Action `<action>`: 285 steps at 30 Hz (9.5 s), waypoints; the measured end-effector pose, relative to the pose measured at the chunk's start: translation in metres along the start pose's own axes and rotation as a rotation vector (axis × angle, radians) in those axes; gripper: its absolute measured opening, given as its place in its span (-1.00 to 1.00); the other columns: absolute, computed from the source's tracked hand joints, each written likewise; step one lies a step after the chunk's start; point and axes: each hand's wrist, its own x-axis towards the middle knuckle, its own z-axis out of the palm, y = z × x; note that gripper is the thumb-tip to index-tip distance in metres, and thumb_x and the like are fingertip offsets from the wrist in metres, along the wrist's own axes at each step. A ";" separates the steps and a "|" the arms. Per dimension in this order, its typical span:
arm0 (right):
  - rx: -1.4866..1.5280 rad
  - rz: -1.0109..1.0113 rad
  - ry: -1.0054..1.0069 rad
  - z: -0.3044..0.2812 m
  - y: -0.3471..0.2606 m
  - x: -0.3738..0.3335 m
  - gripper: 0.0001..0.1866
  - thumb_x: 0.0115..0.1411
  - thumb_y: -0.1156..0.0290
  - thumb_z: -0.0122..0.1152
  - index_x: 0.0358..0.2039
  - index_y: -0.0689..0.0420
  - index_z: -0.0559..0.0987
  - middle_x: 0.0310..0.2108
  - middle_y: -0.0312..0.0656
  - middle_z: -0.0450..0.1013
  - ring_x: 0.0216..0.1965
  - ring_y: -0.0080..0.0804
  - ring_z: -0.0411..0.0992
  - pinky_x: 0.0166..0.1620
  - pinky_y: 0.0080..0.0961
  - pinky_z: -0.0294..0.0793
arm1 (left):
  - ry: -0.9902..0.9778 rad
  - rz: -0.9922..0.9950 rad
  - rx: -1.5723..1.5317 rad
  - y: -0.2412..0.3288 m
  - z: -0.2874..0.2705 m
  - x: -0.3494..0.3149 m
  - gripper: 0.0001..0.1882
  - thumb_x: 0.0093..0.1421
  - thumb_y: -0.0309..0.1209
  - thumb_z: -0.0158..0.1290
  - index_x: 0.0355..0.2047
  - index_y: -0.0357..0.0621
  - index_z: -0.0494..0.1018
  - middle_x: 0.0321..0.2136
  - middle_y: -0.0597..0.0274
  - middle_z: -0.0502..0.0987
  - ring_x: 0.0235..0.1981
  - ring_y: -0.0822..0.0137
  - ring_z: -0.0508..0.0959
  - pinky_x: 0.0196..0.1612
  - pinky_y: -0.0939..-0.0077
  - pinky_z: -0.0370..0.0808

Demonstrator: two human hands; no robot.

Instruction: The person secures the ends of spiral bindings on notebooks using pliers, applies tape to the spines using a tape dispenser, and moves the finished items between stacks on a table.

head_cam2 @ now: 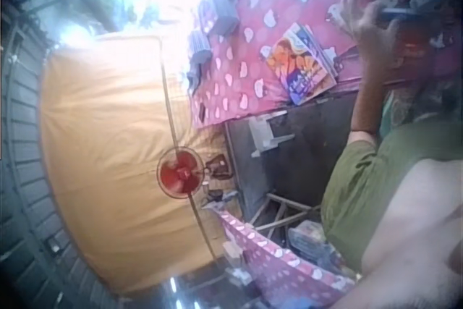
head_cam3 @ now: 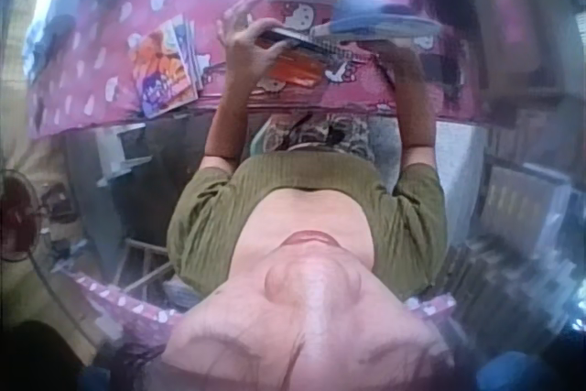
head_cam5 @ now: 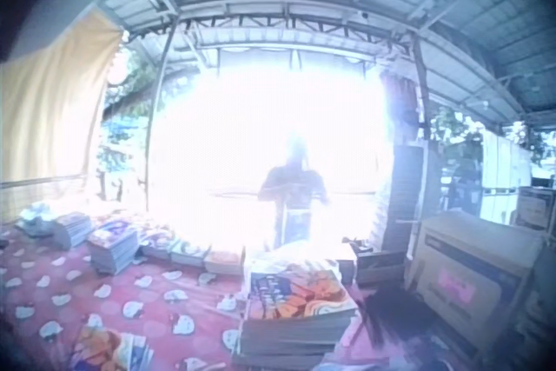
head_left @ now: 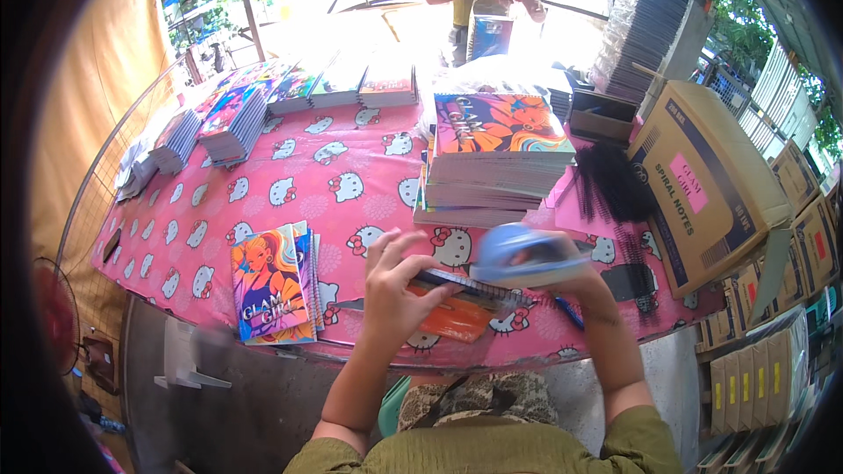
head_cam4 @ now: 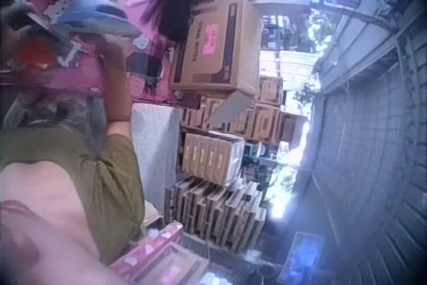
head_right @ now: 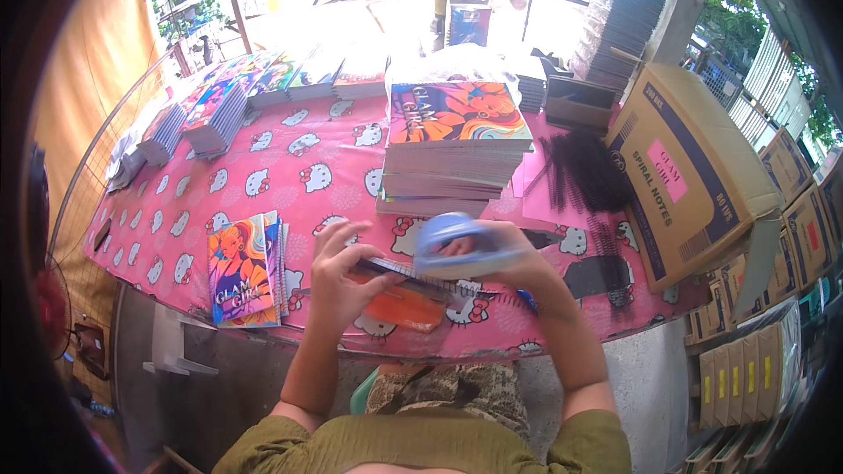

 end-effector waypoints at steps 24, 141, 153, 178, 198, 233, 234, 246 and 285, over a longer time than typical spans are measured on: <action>2.068 1.019 -0.516 0.005 -0.022 0.092 -0.49 -0.24 0.63 0.33 -0.14 0.25 0.57 -0.27 -0.28 0.56 -0.23 -0.56 0.46 -0.18 -0.52 0.48 | 0.212 -0.486 -0.962 -0.040 0.002 -0.009 -0.55 -0.06 -0.73 0.25 -0.11 -0.40 0.44 -0.28 0.16 0.55 -0.28 0.45 0.58 -0.17 0.64 0.57; 0.984 0.412 -0.495 -0.102 0.080 0.038 -0.41 -0.03 -0.14 0.29 -0.34 0.21 0.49 -0.48 -0.15 0.40 -0.47 -0.25 0.43 -0.38 -0.37 0.41 | -0.902 -0.343 -1.346 0.017 -0.006 0.041 -0.47 0.13 -0.48 0.20 0.03 -0.25 0.18 -0.10 0.08 0.47 -0.06 0.40 0.48 0.00 0.51 0.42; 0.792 0.356 -0.241 -0.119 0.100 0.062 -0.60 -0.10 0.09 0.36 -0.33 0.06 0.49 -0.30 -0.19 0.36 -0.29 -0.32 0.40 -0.24 -0.33 0.35 | -0.803 -0.357 -1.269 0.029 -0.010 0.040 -0.49 0.12 -0.41 0.24 -0.02 -0.22 0.21 -0.32 0.20 0.54 -0.31 0.59 0.48 -0.26 0.74 0.40; 0.922 0.383 -0.284 -0.122 0.106 0.068 -0.60 -0.16 0.17 0.42 -0.35 0.10 0.51 -0.34 -0.23 0.37 -0.28 -0.34 0.41 -0.19 -0.32 0.36 | -0.709 -0.297 -1.097 0.028 -0.008 0.042 -0.53 0.11 -0.41 0.24 -0.07 -0.20 0.23 -0.43 0.26 0.53 -0.47 0.64 0.45 -0.47 0.79 0.33; 1.164 1.235 -0.528 -0.082 0.009 -0.069 -0.50 -0.08 0.21 0.43 -0.19 0.23 0.51 -0.23 -0.02 0.44 -0.19 -0.07 0.42 -0.09 -0.24 0.38 | -0.303 -0.441 -0.426 -0.102 -0.160 0.082 -0.66 0.02 -0.63 0.17 -0.21 -0.11 0.34 -0.52 0.40 0.44 -0.51 0.61 0.44 -0.49 0.69 0.38; 0.946 0.609 -0.152 0.016 0.051 0.100 -0.49 -0.02 0.33 0.33 -0.02 0.13 0.45 0.01 -0.10 0.31 0.00 -0.13 0.28 0.02 -0.19 0.26 | -0.205 -0.143 -0.815 -0.007 -0.045 0.173 -0.65 0.20 -0.38 0.11 -0.05 -0.34 0.44 -0.25 0.09 0.59 -0.34 0.45 0.52 -0.23 0.57 0.44; 0.882 0.579 -0.152 0.029 0.049 0.113 -0.53 -0.04 0.35 0.32 -0.07 0.11 0.47 -0.06 -0.12 0.35 -0.04 -0.18 0.30 -0.01 -0.22 0.27 | -0.165 -0.166 -0.851 0.001 -0.054 0.152 -0.66 0.21 -0.40 0.10 -0.05 -0.34 0.44 -0.24 0.06 0.58 -0.33 0.44 0.53 -0.23 0.56 0.45; 0.942 0.512 -0.022 0.013 0.025 0.123 -0.80 -0.04 0.42 0.16 -0.33 0.03 0.53 -0.42 -0.32 0.39 -0.39 -0.36 0.40 -0.29 -0.36 0.44 | -0.085 -0.691 -1.777 -0.012 -0.021 0.053 -0.55 0.31 -0.20 -0.03 0.09 -0.20 0.22 -0.07 -0.02 0.47 -0.18 0.14 0.58 -0.11 0.21 0.57; 1.501 1.508 -0.039 -0.114 -0.065 0.009 -0.58 0.15 0.43 0.24 0.01 0.21 0.37 -0.38 -0.02 0.54 -0.37 -0.21 0.58 -0.33 -0.34 0.53 | -0.245 -0.206 -0.756 0.019 -0.046 0.051 -0.81 0.03 -0.65 0.16 -0.31 -0.32 0.47 -0.40 0.25 0.57 -0.38 0.46 0.54 -0.27 0.60 0.46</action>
